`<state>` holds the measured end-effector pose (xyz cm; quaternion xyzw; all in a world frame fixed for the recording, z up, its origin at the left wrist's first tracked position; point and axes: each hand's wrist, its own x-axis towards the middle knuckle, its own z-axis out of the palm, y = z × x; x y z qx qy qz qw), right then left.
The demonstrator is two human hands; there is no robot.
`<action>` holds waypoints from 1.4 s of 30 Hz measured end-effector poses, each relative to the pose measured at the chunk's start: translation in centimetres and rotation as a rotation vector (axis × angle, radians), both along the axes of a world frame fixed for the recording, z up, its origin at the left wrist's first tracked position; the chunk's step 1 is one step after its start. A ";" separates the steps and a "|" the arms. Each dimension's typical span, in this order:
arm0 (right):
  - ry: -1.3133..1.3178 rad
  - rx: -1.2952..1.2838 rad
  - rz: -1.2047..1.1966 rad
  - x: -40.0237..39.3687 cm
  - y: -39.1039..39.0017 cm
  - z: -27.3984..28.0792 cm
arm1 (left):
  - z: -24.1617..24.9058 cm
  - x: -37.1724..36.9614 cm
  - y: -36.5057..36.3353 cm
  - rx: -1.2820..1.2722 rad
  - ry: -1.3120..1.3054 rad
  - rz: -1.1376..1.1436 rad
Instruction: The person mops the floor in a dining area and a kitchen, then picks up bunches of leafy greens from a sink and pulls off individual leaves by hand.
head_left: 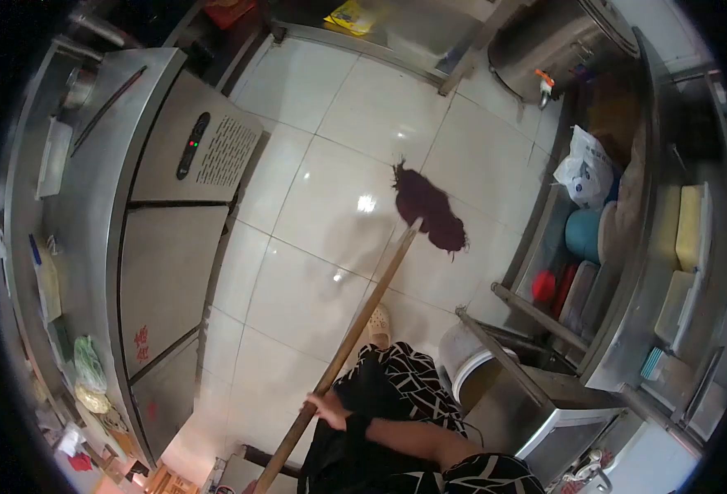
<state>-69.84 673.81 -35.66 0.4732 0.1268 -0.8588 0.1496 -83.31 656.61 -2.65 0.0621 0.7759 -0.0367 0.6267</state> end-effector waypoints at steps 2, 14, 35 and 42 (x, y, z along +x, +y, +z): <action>0.032 0.343 0.061 0.3 9.6 0.9 | -4.5 -0.6 2.5 0.212 0.025 -0.234; -0.400 0.784 -0.499 12.4 40.3 -10.1 | -18.7 11.4 31.2 0.742 -0.156 -0.159; 0.121 -0.233 0.214 -11.3 -52.1 16.6 | 20.4 -0.2 -44.9 0.132 0.646 -0.374; 0.259 -0.621 -0.093 -16.8 -56.0 20.5 | 26.4 -2.0 -41.3 0.064 0.917 -0.867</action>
